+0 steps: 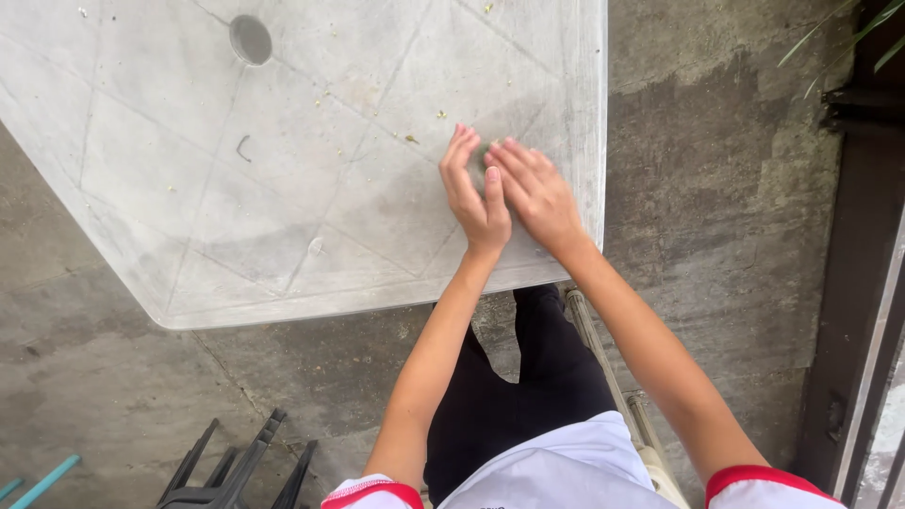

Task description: Wiping a plastic table with a cloth and then rinsing the cloth in a basin of water.

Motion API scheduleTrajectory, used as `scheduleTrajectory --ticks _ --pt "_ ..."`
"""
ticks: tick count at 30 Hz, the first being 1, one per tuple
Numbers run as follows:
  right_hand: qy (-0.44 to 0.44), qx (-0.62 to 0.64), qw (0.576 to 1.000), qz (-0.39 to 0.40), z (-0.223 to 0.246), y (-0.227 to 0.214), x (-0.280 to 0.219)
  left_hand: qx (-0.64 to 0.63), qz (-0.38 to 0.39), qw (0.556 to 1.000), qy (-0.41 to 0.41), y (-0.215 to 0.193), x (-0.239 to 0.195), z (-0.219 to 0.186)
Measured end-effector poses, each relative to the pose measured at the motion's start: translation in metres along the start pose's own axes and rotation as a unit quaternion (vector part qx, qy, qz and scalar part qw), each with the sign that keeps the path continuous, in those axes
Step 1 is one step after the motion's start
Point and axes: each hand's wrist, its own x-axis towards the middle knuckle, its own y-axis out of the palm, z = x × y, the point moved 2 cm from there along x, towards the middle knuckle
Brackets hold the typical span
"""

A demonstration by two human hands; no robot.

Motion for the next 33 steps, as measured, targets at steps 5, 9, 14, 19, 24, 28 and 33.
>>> scheduleTrajectory --ticks 5,9,14,19,24,28,33 --pt "0.145 -0.070 0.985 -0.061 -0.068 -0.041 0.029 0.026 -0.006 1.000 0.011 0.005 0.007 -0.002" --pt "0.221 0.000 0.963 -0.155 -0.056 -0.049 0.007 0.022 0.004 1.000 0.007 0.000 0.009 -0.005" --pt "0.009 0.076 0.996 0.044 0.019 -0.007 -0.021 0.014 -0.033 0.999 -0.017 -0.023 -0.003 -0.008" --pt "0.004 -0.018 1.000 0.020 -0.023 -0.013 0.025 0.039 -0.050 0.997 -0.043 -0.051 -0.023 0.001" --pt "0.247 -0.041 0.958 -0.142 -0.042 -0.006 0.034 0.016 -0.063 0.997 -0.037 -0.077 -0.035 0.009" --pt "0.216 -0.038 0.973 -0.075 0.060 0.036 -0.016 0.029 -0.089 0.994 -0.057 -0.113 -0.043 0.017" --pt "0.113 0.045 0.992 0.015 0.184 0.098 -0.033 0.063 -0.117 0.985 -0.111 -0.175 -0.053 0.049"
